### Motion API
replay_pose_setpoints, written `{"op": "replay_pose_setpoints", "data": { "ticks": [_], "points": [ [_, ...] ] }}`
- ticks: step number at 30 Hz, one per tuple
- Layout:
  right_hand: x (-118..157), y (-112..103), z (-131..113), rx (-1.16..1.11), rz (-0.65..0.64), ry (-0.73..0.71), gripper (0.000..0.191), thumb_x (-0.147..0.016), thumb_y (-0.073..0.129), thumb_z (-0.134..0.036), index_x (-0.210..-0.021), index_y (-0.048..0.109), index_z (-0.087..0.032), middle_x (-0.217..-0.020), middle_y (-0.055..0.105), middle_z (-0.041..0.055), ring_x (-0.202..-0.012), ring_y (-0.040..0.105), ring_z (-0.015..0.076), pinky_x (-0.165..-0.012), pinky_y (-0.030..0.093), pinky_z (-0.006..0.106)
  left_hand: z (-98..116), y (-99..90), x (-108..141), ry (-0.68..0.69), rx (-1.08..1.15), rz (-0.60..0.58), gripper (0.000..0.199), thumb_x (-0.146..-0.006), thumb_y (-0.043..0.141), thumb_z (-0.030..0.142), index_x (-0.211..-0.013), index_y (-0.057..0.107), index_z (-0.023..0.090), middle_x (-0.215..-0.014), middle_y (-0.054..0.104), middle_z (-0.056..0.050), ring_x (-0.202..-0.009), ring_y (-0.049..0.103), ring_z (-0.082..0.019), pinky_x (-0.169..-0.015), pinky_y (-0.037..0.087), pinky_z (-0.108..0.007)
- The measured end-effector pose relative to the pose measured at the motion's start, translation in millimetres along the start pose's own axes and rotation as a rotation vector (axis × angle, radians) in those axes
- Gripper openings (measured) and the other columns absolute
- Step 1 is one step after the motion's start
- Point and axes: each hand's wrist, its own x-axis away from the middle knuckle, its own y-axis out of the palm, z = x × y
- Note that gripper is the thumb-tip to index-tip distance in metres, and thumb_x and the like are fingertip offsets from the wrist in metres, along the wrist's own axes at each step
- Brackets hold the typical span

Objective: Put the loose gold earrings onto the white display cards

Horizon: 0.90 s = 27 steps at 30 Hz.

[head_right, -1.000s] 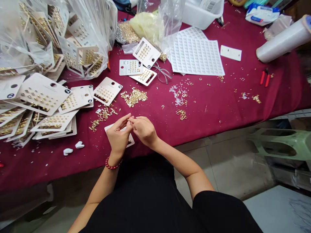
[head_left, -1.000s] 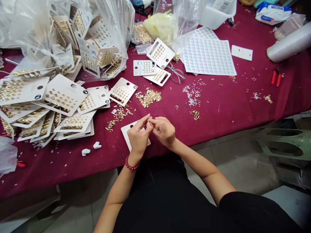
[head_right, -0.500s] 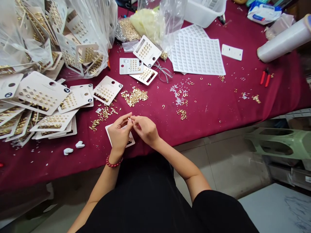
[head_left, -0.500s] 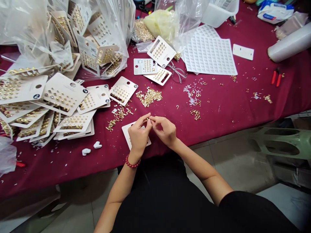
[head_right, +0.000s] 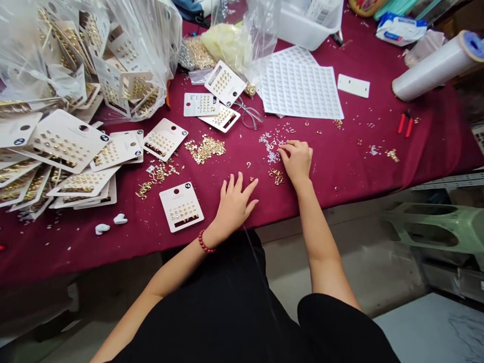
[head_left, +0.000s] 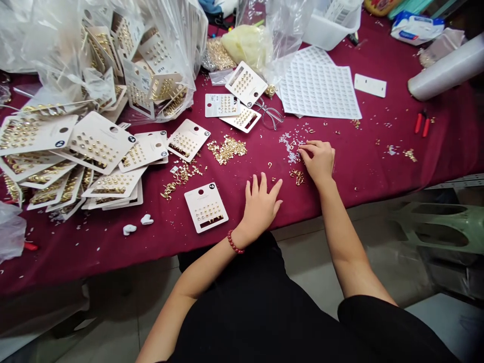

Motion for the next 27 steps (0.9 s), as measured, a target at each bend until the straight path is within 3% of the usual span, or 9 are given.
{"op": "replay_pose_setpoints", "data": {
  "ticks": [2, 5, 9, 12, 15, 20, 27],
  "points": [
    [-2, 2, -3, 0.016, -0.026, -0.013, 0.018, -0.09, 0.057, -0.026, -0.093, 0.073, -0.02, -0.111, 0.07, 0.008, -0.108, 0.056, 0.0284, -0.094, 0.04, 0.048, 1, 3.2, 5, -0.003, -0.04, -0.029, 0.051, -0.089, 0.062, 0.028, -0.138, 0.051, 0.021, -0.151, 0.04, -0.021, -0.14, 0.038, -0.04, -0.111, 0.034, -0.06],
    [-4, 1, -1, 0.04, -0.062, -0.052, 0.017, -0.091, 0.056, -0.025, -0.093, 0.072, -0.019, -0.11, 0.069, 0.0077, -0.109, 0.057, 0.0291, -0.094, 0.039, 0.047, -14, -9.3, 23, 0.043, 0.023, -0.006, 0.037, -0.091, 0.057, 0.025, -0.128, 0.059, 0.018, -0.148, 0.046, -0.018, -0.138, 0.043, -0.035, -0.112, 0.037, -0.054],
    [-3, -3, 11, 0.079, -0.074, -0.106, 0.019, -0.092, 0.054, -0.025, -0.093, 0.071, -0.017, -0.108, 0.07, 0.0083, -0.108, 0.058, 0.0291, -0.093, 0.04, 0.047, -53, -35.6, 61, -0.037, 0.02, 0.222, 0.032, -0.092, 0.055, 0.026, -0.123, 0.06, 0.018, -0.143, 0.051, -0.016, -0.142, 0.036, -0.033, -0.113, 0.034, -0.053],
    [-1, -2, 19, 0.077, -0.076, -0.163, 0.02, -0.092, 0.051, -0.024, -0.094, 0.07, -0.017, -0.108, 0.07, 0.0095, -0.107, 0.058, 0.0285, -0.093, 0.042, 0.047, -81, -46.2, 93, -0.273, -0.076, 0.373, 0.055, -0.088, 0.062, 0.038, -0.136, 0.049, 0.016, -0.153, 0.035, -0.022, -0.146, 0.026, -0.038, -0.115, 0.026, -0.059],
    [1, -1, 26, 0.007, -0.06, -0.205, 0.021, -0.091, 0.05, -0.024, -0.095, 0.07, -0.018, -0.107, 0.071, 0.0088, -0.104, 0.06, 0.0264, -0.093, 0.044, 0.045, -98, -46.6, 118, -0.411, -0.051, 0.339, 0.086, -0.081, 0.067, 0.053, -0.148, 0.032, 0.013, -0.154, 0.03, -0.026, -0.145, 0.026, -0.041, -0.115, 0.024, -0.06],
    [5, 4, 31, -0.152, 0.076, -0.158, 0.024, -0.091, 0.05, -0.026, -0.102, 0.07, -0.019, -0.109, 0.071, 0.0083, -0.104, 0.062, 0.0234, -0.096, 0.046, 0.043, -103, -39.2, 133, -0.395, -0.049, 0.306, 0.107, -0.071, 0.072, 0.062, -0.152, 0.02, 0.015, -0.151, 0.038, -0.024, -0.144, 0.028, -0.041, -0.117, 0.02, -0.059],
    [5, 15, 27, -0.148, 0.097, -0.052, 0.018, -0.088, 0.059, -0.031, -0.093, 0.073, -0.021, -0.108, 0.071, 0.0077, -0.105, 0.06, 0.025, -0.098, 0.043, 0.046, -103, -43.1, 130, -0.371, 0.054, 0.356, 0.088, -0.077, 0.073, 0.048, -0.149, 0.031, 0.018, -0.144, 0.047, -0.019, -0.141, 0.035, -0.038, -0.118, 0.021, -0.059]
  ]
}}
